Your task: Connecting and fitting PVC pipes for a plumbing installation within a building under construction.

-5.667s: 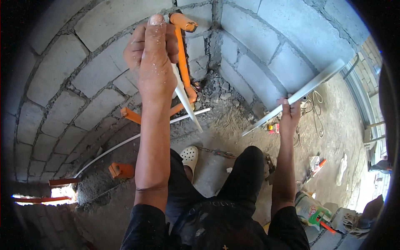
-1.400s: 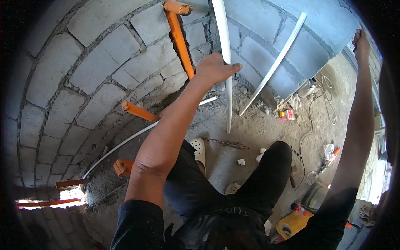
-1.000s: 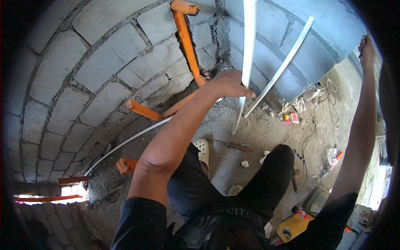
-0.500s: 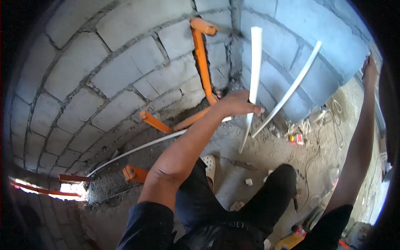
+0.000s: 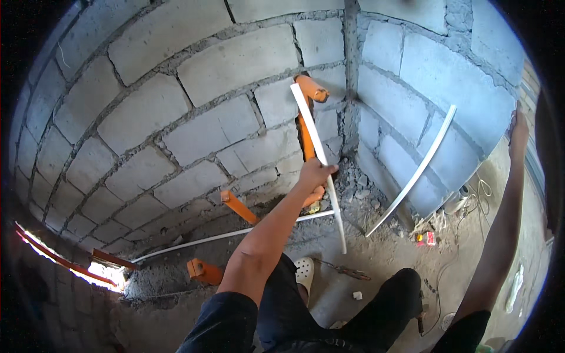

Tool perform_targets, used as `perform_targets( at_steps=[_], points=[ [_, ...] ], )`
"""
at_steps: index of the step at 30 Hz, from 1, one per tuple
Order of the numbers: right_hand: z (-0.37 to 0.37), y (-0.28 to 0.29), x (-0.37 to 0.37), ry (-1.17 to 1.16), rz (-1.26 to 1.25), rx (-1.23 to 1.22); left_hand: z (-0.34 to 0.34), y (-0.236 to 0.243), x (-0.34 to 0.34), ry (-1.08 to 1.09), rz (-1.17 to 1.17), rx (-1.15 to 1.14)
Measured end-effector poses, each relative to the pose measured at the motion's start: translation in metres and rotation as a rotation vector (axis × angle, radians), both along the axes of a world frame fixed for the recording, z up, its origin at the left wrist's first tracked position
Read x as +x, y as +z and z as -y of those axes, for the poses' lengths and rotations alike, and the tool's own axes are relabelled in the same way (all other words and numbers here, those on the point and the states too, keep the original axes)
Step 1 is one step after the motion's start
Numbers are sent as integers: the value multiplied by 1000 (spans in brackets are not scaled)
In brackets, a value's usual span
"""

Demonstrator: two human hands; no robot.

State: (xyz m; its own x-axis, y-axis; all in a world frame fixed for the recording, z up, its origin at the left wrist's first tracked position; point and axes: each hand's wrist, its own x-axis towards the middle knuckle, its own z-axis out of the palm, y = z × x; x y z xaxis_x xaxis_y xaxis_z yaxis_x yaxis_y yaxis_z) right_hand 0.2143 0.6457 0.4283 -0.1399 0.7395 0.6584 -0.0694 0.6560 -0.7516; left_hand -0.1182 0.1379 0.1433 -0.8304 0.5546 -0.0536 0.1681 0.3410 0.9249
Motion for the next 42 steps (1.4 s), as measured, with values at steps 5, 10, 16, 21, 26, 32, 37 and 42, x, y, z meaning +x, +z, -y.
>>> perform_targets(
  at_steps=[5,10,16,21,26,32,37,42],
  points=[
    [-2,-9,9,25,8,-30,15,19,-6,233,-222,-22],
    [-14,-4,5,-204,55,339,26,22,-28,320,-165,-148],
    [-9,17,-3,55,33,-22,39,11,-45,366,57,20],
    [5,4,-6,-35,-26,19,34,-2,-49,367,142,81],
    [-24,-6,7,-60,-34,-18,26,-17,-43,473,146,53],
    [-45,-14,8,-160,68,183,32,-24,-48,569,135,-8],
    [-49,-5,10,-230,51,455,39,-29,-68,600,63,-63],
    [-31,2,1,-224,261,207,44,-6,-68,535,-212,-182]
  ],
)
